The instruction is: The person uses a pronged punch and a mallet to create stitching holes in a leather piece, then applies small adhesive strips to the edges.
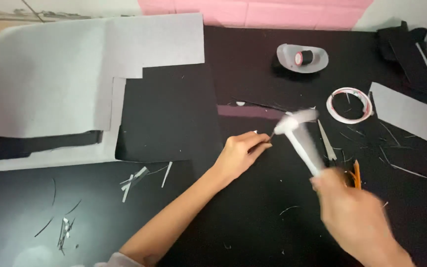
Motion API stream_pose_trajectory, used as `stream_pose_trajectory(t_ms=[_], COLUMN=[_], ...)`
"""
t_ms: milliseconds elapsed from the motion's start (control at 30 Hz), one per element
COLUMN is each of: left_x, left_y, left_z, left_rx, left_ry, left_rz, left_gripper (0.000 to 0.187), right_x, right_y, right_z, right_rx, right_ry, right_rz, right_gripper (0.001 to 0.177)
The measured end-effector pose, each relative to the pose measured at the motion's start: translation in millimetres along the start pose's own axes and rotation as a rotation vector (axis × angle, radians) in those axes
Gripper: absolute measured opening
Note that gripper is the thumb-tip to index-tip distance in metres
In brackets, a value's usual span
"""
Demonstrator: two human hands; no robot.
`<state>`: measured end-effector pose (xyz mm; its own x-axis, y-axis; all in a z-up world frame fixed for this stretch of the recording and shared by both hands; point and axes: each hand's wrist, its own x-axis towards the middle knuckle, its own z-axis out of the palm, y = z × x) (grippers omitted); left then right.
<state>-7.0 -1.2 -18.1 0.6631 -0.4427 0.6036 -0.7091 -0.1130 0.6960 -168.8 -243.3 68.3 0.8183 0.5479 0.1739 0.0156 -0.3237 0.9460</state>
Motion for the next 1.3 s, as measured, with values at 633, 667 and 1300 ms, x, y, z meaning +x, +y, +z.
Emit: stream_pose_trajectory(t_ms=[633,667,1300], left_x=[-6.8,-6.5,-18.4], left_y=[-11.0,-14.3,-13.9], left_z=[12.6,14.9,0.4], left_rx=[-0.019,-0.028,0.323], left_ry=[0.047,0.073,-0.021], left_rz=[-0.072,-0.14,0.077], left_gripper=[0.005,0.006,0.009], right_x=[65.8,70.5,125.4], right_y=[-84.5,-98.1,-50.2], right_z=[72.1,79.5,33.2], right_rx=[1.152,1.029,1.938], right_ry=[-0.312,-0.206,0.088], right_rz=[0.71,0.686,0.527], right_gripper=[0.015,0.016,0.009])
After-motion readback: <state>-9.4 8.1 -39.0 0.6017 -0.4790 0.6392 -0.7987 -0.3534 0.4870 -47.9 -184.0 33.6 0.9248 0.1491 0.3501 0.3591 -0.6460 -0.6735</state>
